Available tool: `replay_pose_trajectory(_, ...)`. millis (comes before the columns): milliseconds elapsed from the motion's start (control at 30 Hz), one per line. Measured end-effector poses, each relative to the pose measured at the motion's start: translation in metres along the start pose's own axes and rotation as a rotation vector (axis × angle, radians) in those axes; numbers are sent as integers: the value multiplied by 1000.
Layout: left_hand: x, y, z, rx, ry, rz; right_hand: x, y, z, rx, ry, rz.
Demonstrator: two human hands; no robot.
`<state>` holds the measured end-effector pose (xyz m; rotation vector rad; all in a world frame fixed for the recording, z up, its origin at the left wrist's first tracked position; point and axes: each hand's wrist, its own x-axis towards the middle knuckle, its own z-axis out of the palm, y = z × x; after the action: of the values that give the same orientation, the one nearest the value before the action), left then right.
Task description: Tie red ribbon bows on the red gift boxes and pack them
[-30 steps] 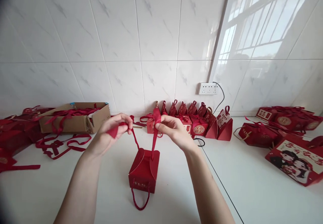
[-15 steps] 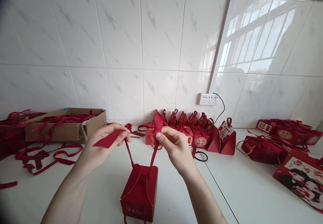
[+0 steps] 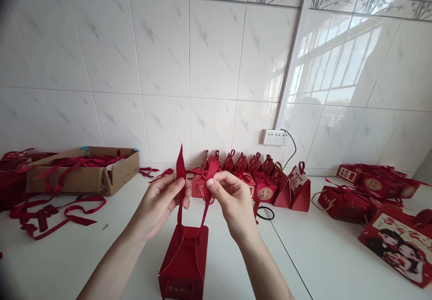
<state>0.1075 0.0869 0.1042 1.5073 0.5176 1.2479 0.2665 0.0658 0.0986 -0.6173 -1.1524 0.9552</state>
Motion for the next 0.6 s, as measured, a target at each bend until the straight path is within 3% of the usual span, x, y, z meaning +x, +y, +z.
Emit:
replay_pose_trajectory(267, -9, 8, 13, 116, 14, -57, -9, -8, 8, -63, -76, -73)
replay_pose_trajectory(400, -18, 15, 19, 304, 55, -17, -14, -11, 12, -149, -105, -169)
replay_pose_trajectory(600, -33, 27, 23, 509, -94, 56, -18, -12, 16, -415, -9, -354)
